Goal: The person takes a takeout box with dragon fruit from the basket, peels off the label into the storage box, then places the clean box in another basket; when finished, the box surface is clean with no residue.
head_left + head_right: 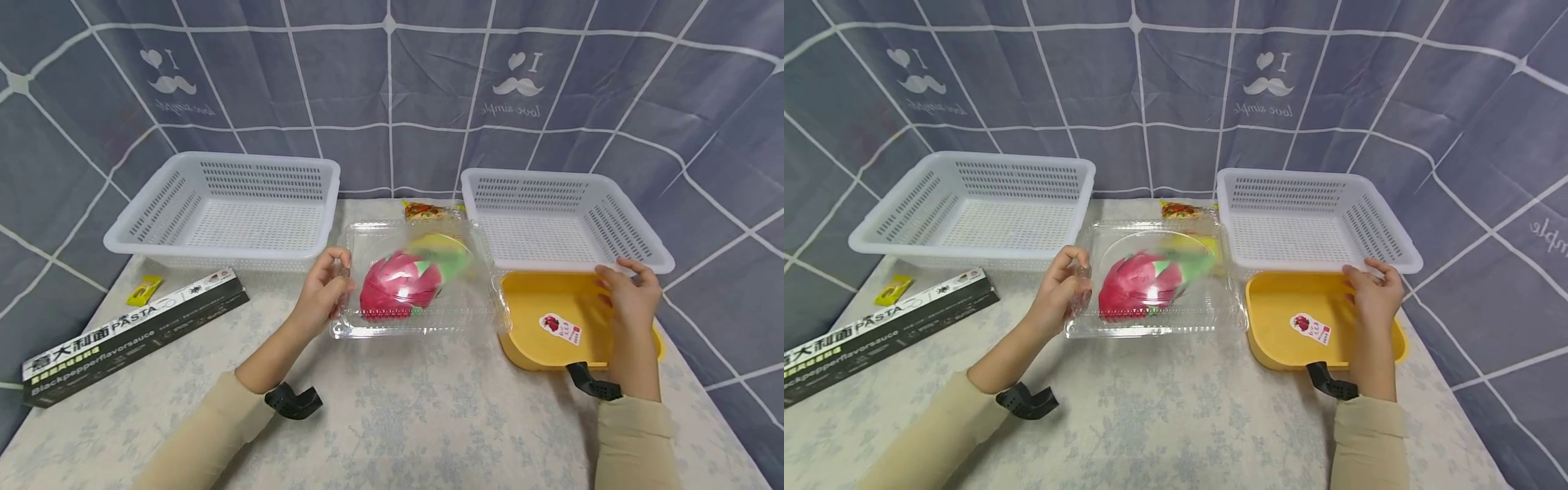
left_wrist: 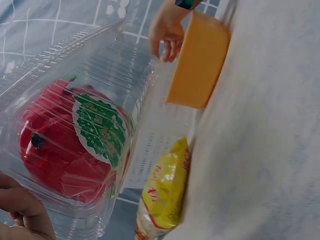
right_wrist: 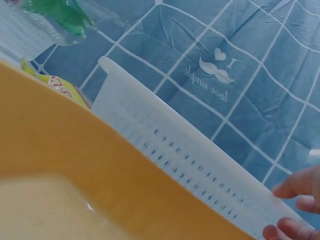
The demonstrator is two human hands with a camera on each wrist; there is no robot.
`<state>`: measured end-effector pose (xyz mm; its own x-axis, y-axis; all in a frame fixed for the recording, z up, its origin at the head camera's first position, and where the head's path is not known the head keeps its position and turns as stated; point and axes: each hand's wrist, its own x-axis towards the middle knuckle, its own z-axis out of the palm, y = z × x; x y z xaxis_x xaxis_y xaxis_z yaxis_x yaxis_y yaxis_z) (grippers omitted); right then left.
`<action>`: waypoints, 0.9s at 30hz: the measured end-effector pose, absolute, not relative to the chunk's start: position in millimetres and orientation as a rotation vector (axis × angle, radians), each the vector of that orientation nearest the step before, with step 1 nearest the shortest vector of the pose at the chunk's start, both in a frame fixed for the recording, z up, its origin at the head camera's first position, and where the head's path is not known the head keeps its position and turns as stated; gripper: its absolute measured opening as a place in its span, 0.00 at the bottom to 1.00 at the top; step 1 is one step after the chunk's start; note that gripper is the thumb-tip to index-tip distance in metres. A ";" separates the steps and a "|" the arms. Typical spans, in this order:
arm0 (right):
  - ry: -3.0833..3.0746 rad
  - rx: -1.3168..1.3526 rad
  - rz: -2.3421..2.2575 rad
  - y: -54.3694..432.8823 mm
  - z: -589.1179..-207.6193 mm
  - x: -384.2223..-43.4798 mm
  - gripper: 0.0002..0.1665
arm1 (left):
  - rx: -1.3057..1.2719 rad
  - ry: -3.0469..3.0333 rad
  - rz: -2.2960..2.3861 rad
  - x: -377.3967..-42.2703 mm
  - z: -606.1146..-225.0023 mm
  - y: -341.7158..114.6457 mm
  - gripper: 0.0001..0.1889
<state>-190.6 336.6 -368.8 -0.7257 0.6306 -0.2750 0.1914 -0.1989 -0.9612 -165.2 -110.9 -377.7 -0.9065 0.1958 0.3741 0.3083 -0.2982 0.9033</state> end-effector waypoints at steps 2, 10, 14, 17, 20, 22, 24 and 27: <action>-1.748 -0.962 2.002 337.0 -368.1 -191.1 0.22 | -0.642 -1.793 -2.403 -169.0 -372.5 -106.8 0.15; -1.768 -0.964 1.962 337.2 -367.6 -194.1 0.24 | -0.555 -1.722 -2.479 -181.1 -352.6 -81.6 0.13; -1.748 -0.947 1.950 336.4 -367.7 -196.9 0.22 | -0.541 -1.706 -2.494 -187.1 -345.8 -70.3 0.13; -1.743 -0.951 1.939 335.9 -368.0 -198.3 0.21 | -0.539 -1.718 -2.506 -191.0 -342.4 -64.0 0.13; -1.760 -0.982 1.928 336.3 -367.5 -197.9 0.22 | -0.547 -1.731 -2.529 -196.0 -338.6 -57.4 0.12; -1.760 -0.996 1.926 337.1 -367.2 -197.1 0.23 | -0.555 -1.732 -2.546 -200.5 -335.8 -52.1 0.11; -1.765 -1.002 1.918 338.0 -367.9 -196.4 0.23 | -0.558 -1.730 -2.563 -205.4 -333.1 -46.9 0.11; -1.777 -0.984 1.902 338.4 -370.4 -195.8 0.21 | -0.571 -1.727 -2.572 -211.7 -330.0 -40.2 0.10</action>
